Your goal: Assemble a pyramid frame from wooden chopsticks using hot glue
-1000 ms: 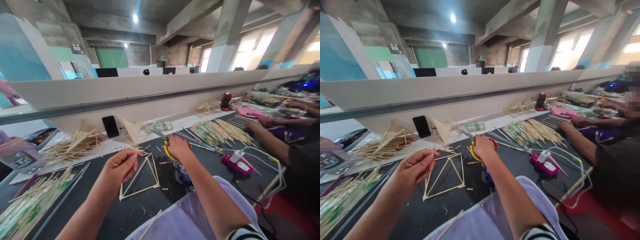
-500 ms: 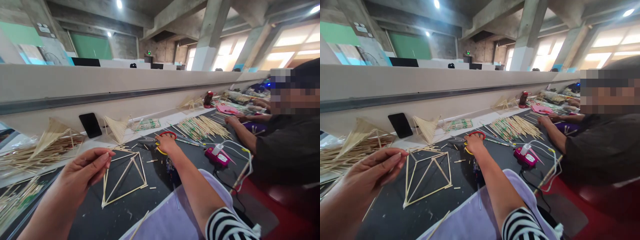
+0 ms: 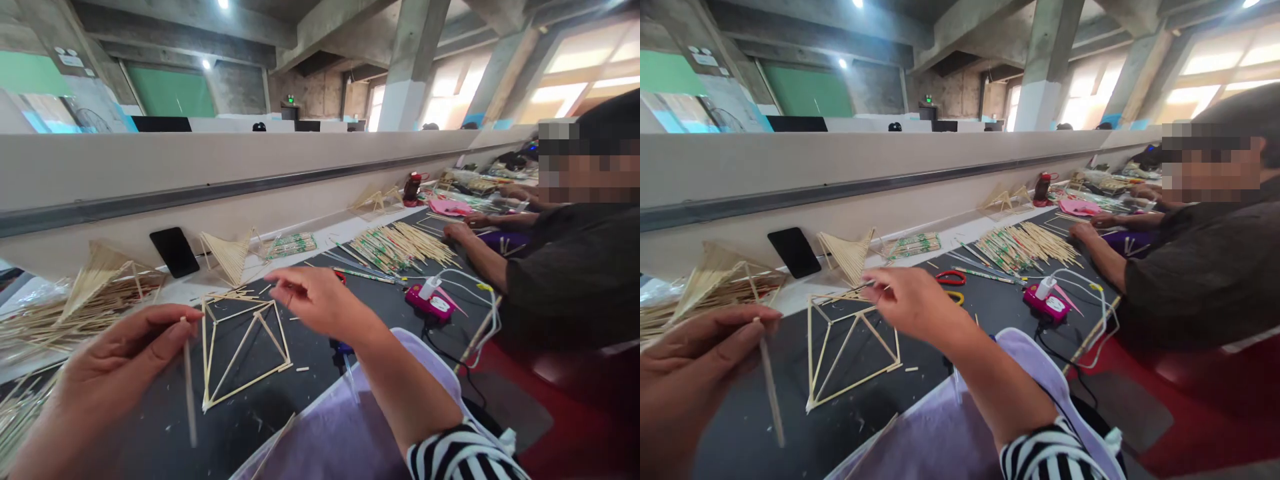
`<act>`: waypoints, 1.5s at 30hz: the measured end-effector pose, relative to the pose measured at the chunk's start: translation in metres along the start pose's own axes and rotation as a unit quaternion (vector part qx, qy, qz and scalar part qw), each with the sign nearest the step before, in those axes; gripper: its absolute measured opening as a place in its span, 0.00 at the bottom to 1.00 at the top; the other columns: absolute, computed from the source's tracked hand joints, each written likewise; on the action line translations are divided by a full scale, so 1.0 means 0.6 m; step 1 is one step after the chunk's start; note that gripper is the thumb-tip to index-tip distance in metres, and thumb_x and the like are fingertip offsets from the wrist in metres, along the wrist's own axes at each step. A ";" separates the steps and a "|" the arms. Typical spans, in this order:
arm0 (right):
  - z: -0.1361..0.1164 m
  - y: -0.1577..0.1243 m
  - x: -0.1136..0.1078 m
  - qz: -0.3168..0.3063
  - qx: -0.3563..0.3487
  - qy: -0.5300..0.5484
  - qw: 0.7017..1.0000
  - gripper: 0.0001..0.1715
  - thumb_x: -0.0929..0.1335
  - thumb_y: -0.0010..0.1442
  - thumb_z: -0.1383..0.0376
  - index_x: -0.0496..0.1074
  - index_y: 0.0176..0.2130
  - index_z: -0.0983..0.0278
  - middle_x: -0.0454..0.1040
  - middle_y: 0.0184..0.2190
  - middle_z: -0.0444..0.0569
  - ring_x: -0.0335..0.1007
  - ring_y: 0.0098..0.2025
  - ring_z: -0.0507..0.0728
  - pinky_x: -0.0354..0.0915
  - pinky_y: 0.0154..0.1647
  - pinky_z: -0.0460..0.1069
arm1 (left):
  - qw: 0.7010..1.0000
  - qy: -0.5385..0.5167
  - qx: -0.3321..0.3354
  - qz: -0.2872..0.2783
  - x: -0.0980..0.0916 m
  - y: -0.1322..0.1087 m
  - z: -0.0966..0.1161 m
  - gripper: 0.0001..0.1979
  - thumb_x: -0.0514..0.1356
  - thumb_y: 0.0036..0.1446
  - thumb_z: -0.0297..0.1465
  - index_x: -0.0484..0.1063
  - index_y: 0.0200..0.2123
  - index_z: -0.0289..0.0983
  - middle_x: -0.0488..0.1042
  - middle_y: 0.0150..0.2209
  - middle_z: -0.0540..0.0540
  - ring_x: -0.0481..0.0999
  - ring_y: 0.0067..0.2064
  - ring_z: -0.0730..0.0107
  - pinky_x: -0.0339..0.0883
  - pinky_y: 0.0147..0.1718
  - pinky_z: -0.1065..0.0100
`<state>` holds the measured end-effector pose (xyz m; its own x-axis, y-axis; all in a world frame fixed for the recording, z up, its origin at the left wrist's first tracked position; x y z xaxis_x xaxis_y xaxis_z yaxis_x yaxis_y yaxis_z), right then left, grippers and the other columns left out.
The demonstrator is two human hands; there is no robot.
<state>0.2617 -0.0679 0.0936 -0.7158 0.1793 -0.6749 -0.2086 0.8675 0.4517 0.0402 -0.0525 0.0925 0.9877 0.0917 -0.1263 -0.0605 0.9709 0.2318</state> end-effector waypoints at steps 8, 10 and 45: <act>-0.086 -0.045 0.089 -0.243 -0.058 0.208 0.946 0.09 0.63 0.60 0.65 0.73 0.37 0.64 0.73 0.29 0.43 0.64 0.29 0.47 0.58 0.30 0.42 | 0.987 -0.116 0.059 -0.090 0.018 -0.022 0.018 0.04 0.62 0.50 0.29 0.72 0.32 0.39 0.72 0.23 0.52 0.66 0.15 0.79 0.58 0.11 0.77; -0.082 -0.043 0.096 -0.262 -0.046 0.226 0.937 0.09 0.63 0.60 0.65 0.72 0.34 0.65 0.71 0.28 0.42 0.64 0.30 0.47 0.58 0.30 0.42 | 0.982 -0.126 0.070 -0.123 0.020 -0.022 0.012 0.04 0.63 0.49 0.29 0.72 0.31 0.38 0.73 0.23 0.51 0.66 0.15 0.79 0.58 0.11 0.77; 0.200 0.023 0.195 -0.266 0.326 0.019 0.907 0.11 0.59 0.60 0.67 0.62 0.44 0.65 0.68 0.16 0.46 0.65 0.13 0.54 0.64 0.16 0.48 | 0.953 0.047 -0.244 -0.175 -0.041 0.023 -0.274 0.15 0.62 0.39 0.27 0.70 0.36 0.33 0.73 0.29 0.47 0.72 0.29 0.70 0.65 0.27 0.69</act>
<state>0.2548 0.0209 -0.0492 -0.6544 -0.3509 -0.6698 -0.1018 0.9186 -0.3818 -0.0083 -0.0048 -0.0598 0.9443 -0.2584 -0.2039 0.1873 0.9312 -0.3126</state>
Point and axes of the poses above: each hand's wrist, its own y-axis towards the middle knuckle, its own x-axis out of the palm, z = x × y, the point moved 4 cm from there along y, towards the middle knuckle
